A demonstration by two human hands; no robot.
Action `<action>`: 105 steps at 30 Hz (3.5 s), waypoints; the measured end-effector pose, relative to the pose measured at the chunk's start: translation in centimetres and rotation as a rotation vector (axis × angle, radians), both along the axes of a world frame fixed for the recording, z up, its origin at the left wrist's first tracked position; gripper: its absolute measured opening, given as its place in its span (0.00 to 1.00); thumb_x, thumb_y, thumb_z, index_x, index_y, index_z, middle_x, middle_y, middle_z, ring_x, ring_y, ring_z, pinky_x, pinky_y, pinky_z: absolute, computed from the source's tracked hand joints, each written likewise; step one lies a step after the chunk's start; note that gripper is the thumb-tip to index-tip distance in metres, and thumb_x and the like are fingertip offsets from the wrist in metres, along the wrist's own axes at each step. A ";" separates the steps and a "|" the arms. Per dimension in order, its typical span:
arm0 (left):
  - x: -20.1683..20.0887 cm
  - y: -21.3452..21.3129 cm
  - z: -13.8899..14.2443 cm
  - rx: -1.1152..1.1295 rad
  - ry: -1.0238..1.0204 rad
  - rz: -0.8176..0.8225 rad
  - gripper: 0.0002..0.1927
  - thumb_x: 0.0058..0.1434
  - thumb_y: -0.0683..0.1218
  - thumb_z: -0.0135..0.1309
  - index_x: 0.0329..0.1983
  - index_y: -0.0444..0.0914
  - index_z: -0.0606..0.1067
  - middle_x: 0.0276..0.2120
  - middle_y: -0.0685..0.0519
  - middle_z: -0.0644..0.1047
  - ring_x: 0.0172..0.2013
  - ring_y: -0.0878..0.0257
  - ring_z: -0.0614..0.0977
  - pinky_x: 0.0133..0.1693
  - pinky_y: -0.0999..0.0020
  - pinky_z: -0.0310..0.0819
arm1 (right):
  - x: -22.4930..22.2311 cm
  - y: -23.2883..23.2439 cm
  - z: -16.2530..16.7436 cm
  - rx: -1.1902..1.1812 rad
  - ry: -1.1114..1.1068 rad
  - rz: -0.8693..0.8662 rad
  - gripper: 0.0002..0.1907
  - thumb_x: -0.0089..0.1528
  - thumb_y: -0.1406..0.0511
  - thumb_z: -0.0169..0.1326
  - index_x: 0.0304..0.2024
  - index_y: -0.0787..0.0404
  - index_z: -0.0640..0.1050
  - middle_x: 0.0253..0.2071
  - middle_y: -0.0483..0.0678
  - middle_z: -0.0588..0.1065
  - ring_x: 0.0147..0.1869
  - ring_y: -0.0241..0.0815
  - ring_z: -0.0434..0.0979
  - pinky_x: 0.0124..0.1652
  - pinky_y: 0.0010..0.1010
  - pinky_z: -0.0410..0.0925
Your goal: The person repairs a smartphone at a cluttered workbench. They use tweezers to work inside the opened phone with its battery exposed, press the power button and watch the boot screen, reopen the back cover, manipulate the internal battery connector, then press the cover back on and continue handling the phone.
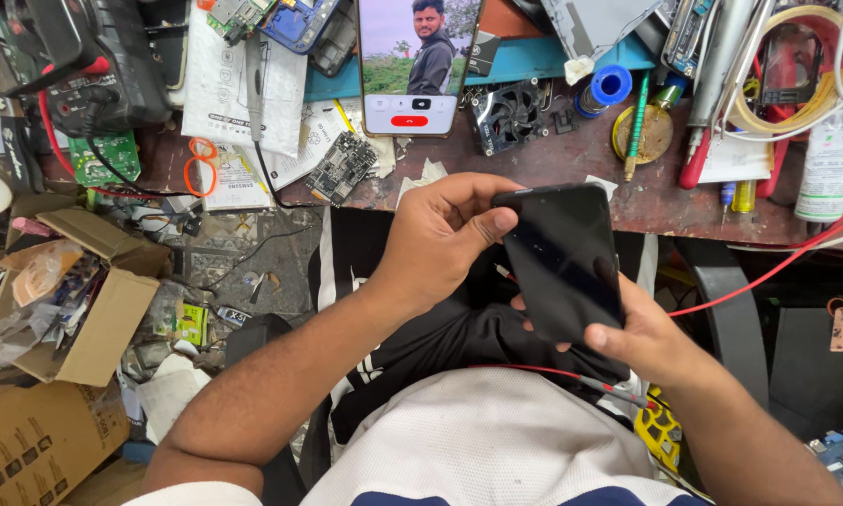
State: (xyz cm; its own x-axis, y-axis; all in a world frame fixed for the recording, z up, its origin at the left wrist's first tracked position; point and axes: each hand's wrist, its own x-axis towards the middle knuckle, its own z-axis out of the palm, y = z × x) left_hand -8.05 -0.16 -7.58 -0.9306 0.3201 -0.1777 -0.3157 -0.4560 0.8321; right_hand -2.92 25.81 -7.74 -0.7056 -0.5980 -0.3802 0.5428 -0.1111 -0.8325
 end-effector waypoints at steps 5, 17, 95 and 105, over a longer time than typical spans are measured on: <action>-0.4 -0.3 1.7 -0.186 0.219 -0.011 0.15 0.71 0.41 0.59 0.59 0.33 0.76 0.49 0.50 0.81 0.47 0.67 0.82 0.53 0.71 0.79 | 0.3 -1.0 1.5 0.314 0.414 -0.023 0.34 0.60 0.63 0.62 0.66 0.65 0.67 0.60 0.56 0.75 0.60 0.47 0.78 0.57 0.36 0.72; -0.5 -1.9 4.0 -0.954 1.391 0.151 0.14 0.66 0.43 0.62 0.54 0.47 0.76 0.60 0.52 0.73 0.60 0.54 0.77 0.59 0.55 0.76 | -0.9 -2.5 6.0 1.213 1.280 -0.028 0.42 0.39 0.65 0.70 0.59 0.53 0.75 0.54 0.54 0.74 0.53 0.58 0.75 0.49 0.44 0.70; -0.7 0.1 2.4 -0.620 1.285 -0.190 0.16 0.64 0.51 0.64 0.42 0.40 0.70 0.50 0.52 0.74 0.57 0.51 0.76 0.55 0.57 0.76 | -2.2 -1.3 5.0 1.079 1.283 -0.028 0.41 0.39 0.68 0.70 0.57 0.58 0.75 0.50 0.53 0.75 0.51 0.56 0.76 0.50 0.47 0.71; -0.5 0.3 2.6 -0.622 1.299 -0.161 0.16 0.66 0.53 0.63 0.42 0.40 0.70 0.49 0.52 0.73 0.58 0.50 0.76 0.54 0.58 0.77 | -2.2 -1.2 4.8 1.041 1.298 -0.040 0.41 0.40 0.66 0.71 0.57 0.60 0.75 0.50 0.53 0.75 0.50 0.57 0.76 0.50 0.48 0.71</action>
State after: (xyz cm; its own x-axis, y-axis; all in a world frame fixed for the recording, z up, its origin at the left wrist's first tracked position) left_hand -8.54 0.10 -4.97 -0.5024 0.6216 0.6010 0.7894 0.0462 0.6121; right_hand -5.08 24.63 -2.93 -0.8582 -0.4566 0.2346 -0.5130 0.7487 -0.4198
